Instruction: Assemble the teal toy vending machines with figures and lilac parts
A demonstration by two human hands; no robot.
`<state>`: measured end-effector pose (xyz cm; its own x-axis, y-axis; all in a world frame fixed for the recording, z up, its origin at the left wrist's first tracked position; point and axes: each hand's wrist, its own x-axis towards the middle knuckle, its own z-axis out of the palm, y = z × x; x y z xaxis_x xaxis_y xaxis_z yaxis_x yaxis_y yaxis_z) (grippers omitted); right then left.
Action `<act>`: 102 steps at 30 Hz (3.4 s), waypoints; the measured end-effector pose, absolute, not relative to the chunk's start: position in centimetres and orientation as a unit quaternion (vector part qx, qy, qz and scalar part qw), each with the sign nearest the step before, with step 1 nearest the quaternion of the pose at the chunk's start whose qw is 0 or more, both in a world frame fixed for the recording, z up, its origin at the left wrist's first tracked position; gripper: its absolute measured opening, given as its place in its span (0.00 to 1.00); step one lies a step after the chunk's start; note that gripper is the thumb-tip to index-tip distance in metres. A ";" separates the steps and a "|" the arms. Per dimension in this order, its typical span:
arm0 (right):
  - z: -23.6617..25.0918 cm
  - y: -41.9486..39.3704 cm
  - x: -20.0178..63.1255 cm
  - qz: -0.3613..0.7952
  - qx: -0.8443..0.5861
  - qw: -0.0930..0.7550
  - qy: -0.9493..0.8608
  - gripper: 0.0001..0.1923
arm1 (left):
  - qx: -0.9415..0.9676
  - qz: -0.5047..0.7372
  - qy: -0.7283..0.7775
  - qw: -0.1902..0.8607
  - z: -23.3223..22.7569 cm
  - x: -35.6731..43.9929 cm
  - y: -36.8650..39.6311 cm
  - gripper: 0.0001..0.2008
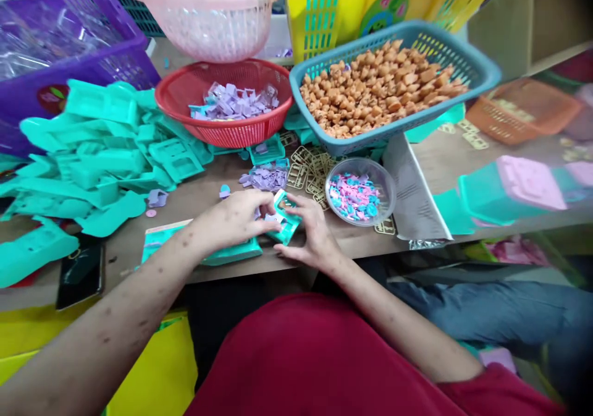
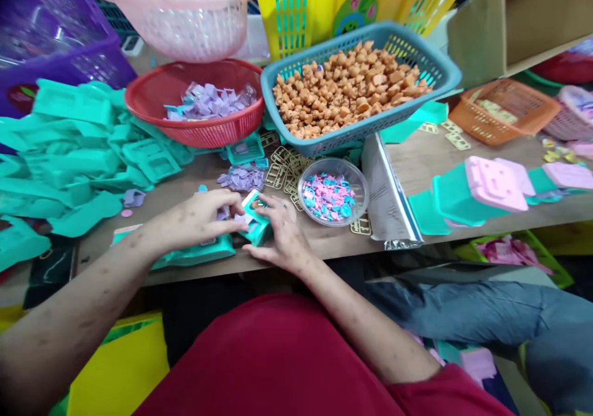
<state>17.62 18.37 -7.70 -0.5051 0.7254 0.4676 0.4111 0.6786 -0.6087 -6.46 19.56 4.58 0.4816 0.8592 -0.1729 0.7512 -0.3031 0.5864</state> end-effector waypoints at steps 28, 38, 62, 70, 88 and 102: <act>-2.0 12.1 10.9 0.138 -0.322 0.296 -0.889 0.29 | 0.676 0.328 0.521 0.405 4.4 -17.7 9.7 0.25; -2.7 13.7 10.3 0.209 -0.264 0.260 -0.905 0.20 | 0.742 0.324 0.525 0.262 4.5 -17.7 8.9 0.14; -4.7 14.4 12.6 0.277 -0.295 0.324 -0.855 0.52 | 0.826 0.242 0.453 0.233 2.3 -13.5 9.2 0.19; -6.3 14.6 12.4 0.240 -0.258 0.365 -0.861 0.58 | 0.828 0.234 0.449 0.242 1.0 -12.0 10.3 0.20; -6.8 14.9 12.3 0.255 -0.257 0.387 -0.848 0.58 | 0.868 0.127 0.443 0.184 2.3 -11.6 10.8 0.16; -7.3 14.6 12.3 0.267 -0.258 0.394 -0.840 0.60 | 0.862 0.069 0.434 0.254 3.4 -12.0 12.8 0.15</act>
